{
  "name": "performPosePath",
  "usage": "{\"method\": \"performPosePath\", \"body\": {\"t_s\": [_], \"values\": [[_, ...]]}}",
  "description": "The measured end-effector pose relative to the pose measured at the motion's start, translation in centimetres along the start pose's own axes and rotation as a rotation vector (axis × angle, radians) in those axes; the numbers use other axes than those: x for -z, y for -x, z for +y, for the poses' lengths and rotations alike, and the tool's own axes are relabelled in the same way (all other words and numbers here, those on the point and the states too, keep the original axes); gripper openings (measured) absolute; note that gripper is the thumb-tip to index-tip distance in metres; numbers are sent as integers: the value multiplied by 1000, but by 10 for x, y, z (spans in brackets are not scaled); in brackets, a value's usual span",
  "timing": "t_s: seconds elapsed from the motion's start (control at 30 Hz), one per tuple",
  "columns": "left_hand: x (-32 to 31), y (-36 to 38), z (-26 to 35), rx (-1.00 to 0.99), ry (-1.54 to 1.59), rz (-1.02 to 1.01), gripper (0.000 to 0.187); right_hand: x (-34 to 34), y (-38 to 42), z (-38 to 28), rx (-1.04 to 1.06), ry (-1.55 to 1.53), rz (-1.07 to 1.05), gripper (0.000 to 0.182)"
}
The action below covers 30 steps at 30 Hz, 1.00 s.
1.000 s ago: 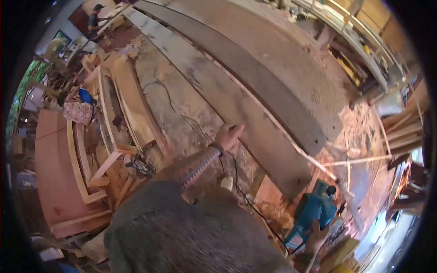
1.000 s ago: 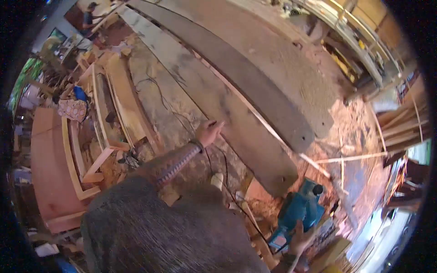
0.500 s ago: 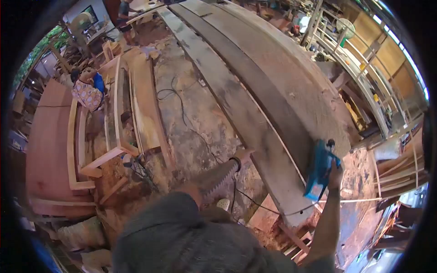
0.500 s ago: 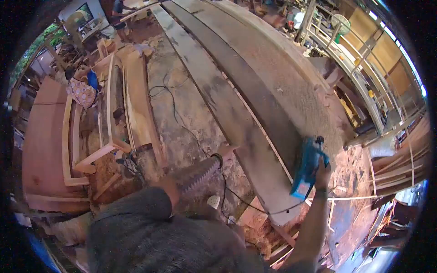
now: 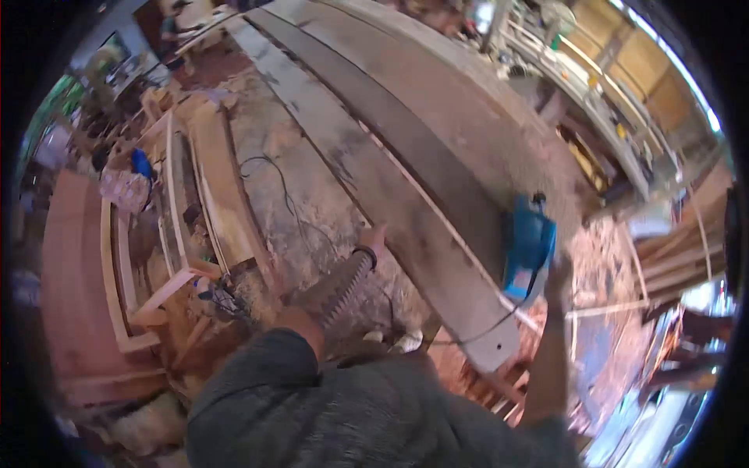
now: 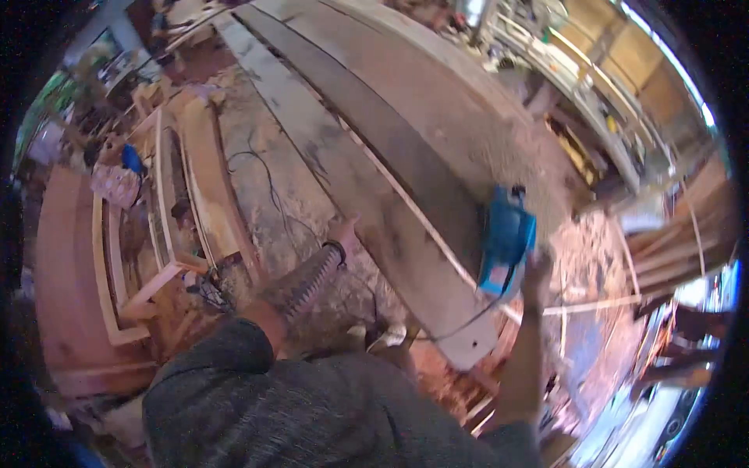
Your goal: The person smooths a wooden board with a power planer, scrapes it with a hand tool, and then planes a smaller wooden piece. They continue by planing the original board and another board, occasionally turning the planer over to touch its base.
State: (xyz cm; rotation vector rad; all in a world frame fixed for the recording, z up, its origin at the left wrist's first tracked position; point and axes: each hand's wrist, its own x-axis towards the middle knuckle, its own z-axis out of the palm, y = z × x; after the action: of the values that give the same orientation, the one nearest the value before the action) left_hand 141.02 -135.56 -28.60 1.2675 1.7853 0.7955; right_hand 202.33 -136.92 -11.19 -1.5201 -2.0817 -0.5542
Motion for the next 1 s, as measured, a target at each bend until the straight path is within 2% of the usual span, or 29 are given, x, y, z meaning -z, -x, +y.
{"method": "performPosePath", "body": {"t_s": [0.03, 0.07, 0.1, 0.13, 0.2, 0.27, 0.37, 0.4, 0.47, 0.6, 0.7, 0.8, 0.9, 1.0], "values": [[9, -17, 0, 87, 72, 77, 72, 1, 50, 10, -229, -260, -79, 44], [19, -34, 6, 170, 152, 154, 70, 7, 94, 21, -745, -500, -302, 45], [25, -50, 13, 250, 239, 224, 67, 14, 131, 21, -1042, -614, -360, 45], [27, -63, 19, 330, 328, 282, 65, 18, 173, 16, -1219, -774, -386, 45], [36, -82, 34, 430, 392, 394, 77, 25, 233, -9, -1489, -1103, -465, 46], [43, -99, 44, 506, 374, 490, 89, 23, 269, -33, -1673, -1367, -533, 48], [51, -123, 45, 583, 321, 560, 108, -1, 302, -36, -1725, -1591, -544, 53], [53, -126, 43, 590, 300, 557, 114, -15, 311, -36, -1710, -1593, -476, 51], [63, -123, 47, 563, 265, 486, 112, -23, 309, -41, -1706, -1563, -395, 49], [71, -104, 62, 545, 275, 449, 110, -11, 263, -66, -1792, -1446, -451, 48], [64, -96, 69, 478, 224, 604, 88, -11, 242, -76, -1806, -1420, -474, 48], [64, -100, 60, 480, 203, 588, 85, -8, 229, -85, -1808, -1401, -486, 48], [68, -102, 57, 514, 283, 469, 103, -5, 225, -92, -1806, -1403, -483, 47], [71, -105, 55, 462, 283, 440, 101, -1, 224, -96, -1804, -1410, -468, 47]]}}
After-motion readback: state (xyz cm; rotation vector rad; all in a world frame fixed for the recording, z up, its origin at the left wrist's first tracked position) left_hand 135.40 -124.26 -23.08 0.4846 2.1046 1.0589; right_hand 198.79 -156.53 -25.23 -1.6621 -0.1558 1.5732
